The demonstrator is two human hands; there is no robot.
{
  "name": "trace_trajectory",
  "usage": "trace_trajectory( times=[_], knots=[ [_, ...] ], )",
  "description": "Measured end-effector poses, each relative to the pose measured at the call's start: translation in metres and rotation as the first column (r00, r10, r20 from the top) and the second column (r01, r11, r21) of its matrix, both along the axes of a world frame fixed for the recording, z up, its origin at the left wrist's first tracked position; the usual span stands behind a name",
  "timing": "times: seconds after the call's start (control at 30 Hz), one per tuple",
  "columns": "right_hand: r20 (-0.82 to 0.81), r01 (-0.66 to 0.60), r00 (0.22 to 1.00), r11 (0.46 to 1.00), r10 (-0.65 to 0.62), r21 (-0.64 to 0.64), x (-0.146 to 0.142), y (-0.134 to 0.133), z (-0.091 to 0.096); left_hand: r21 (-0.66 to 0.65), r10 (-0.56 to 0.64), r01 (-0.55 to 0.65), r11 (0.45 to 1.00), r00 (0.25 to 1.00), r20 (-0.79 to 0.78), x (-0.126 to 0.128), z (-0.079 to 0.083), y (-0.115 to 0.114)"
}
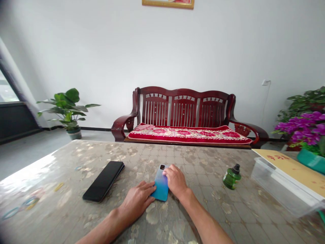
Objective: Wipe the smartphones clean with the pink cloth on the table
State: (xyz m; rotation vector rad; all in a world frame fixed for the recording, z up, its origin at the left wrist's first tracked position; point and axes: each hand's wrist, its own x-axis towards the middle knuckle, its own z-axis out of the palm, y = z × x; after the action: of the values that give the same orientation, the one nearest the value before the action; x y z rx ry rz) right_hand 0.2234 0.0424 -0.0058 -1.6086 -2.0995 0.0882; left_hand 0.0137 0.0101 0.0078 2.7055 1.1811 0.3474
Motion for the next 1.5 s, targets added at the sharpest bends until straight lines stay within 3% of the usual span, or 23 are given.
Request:
trace_trajectory(
  times=[0.2, 0.37, 0.5, 0.7, 0.83, 0.93, 1.07, 1.23, 1.37, 1.5],
  knots=[
    [0.014, -0.2, 0.98, 0.98, 0.201, -0.019, -0.004, -0.035, 0.002, 0.001, 0.015, -0.015, 1.0, 1.0, 0.011, 0.003, -0.003, 0.0],
    [-0.027, -0.089, 0.996, 0.996, 0.09, 0.025, -0.003, -0.026, -0.003, 0.057, 0.008, -0.005, 0.998, 0.999, -0.053, 0.01, -0.003, -0.004],
    [-0.104, -0.101, 0.989, 0.994, 0.105, 0.041, 0.003, -0.015, -0.006, 0.084, -0.097, 0.105, 0.991, 0.991, -0.097, 0.011, 0.002, -0.001],
    [-0.166, -0.195, 0.966, 0.98, 0.2, 0.05, 0.011, -0.016, -0.006, 0.045, -0.046, 0.048, 0.998, 0.998, -0.033, 0.009, 0.02, 0.043],
    [-0.147, -0.226, 0.96, 0.971, 0.236, 0.084, 0.012, -0.017, -0.004, 0.044, -0.248, 0.256, 0.966, 0.959, -0.138, 0.019, 0.028, 0.079],
    [-0.124, -0.24, 0.96, 0.966, 0.251, 0.092, 0.013, -0.02, -0.004, 0.013, -0.276, 0.293, 0.956, 0.913, -0.301, 0.031, 0.029, 0.094],
    [-0.079, -0.282, 0.954, 0.955, 0.29, 0.096, 0.015, -0.025, -0.001, -0.064, -0.291, 0.292, 0.954, 0.865, -0.409, 0.047, 0.031, 0.1],
    [-0.007, -0.324, 0.946, 0.944, 0.326, 0.061, 0.015, -0.033, 0.009, -0.083, -0.278, 0.268, 0.96, 0.874, -0.398, 0.056, 0.032, 0.103],
    [0.047, -0.307, 0.951, 0.952, 0.306, 0.007, 0.014, -0.035, 0.017, -0.06, -0.214, 0.207, 0.976, 0.89, -0.402, 0.048, 0.034, 0.101],
    [0.12, -0.196, 0.973, 0.98, 0.198, -0.029, 0.016, -0.034, 0.02, -0.075, -0.094, 0.069, 0.995, 0.912, -0.4, 0.028, 0.041, 0.092]
  ],
)
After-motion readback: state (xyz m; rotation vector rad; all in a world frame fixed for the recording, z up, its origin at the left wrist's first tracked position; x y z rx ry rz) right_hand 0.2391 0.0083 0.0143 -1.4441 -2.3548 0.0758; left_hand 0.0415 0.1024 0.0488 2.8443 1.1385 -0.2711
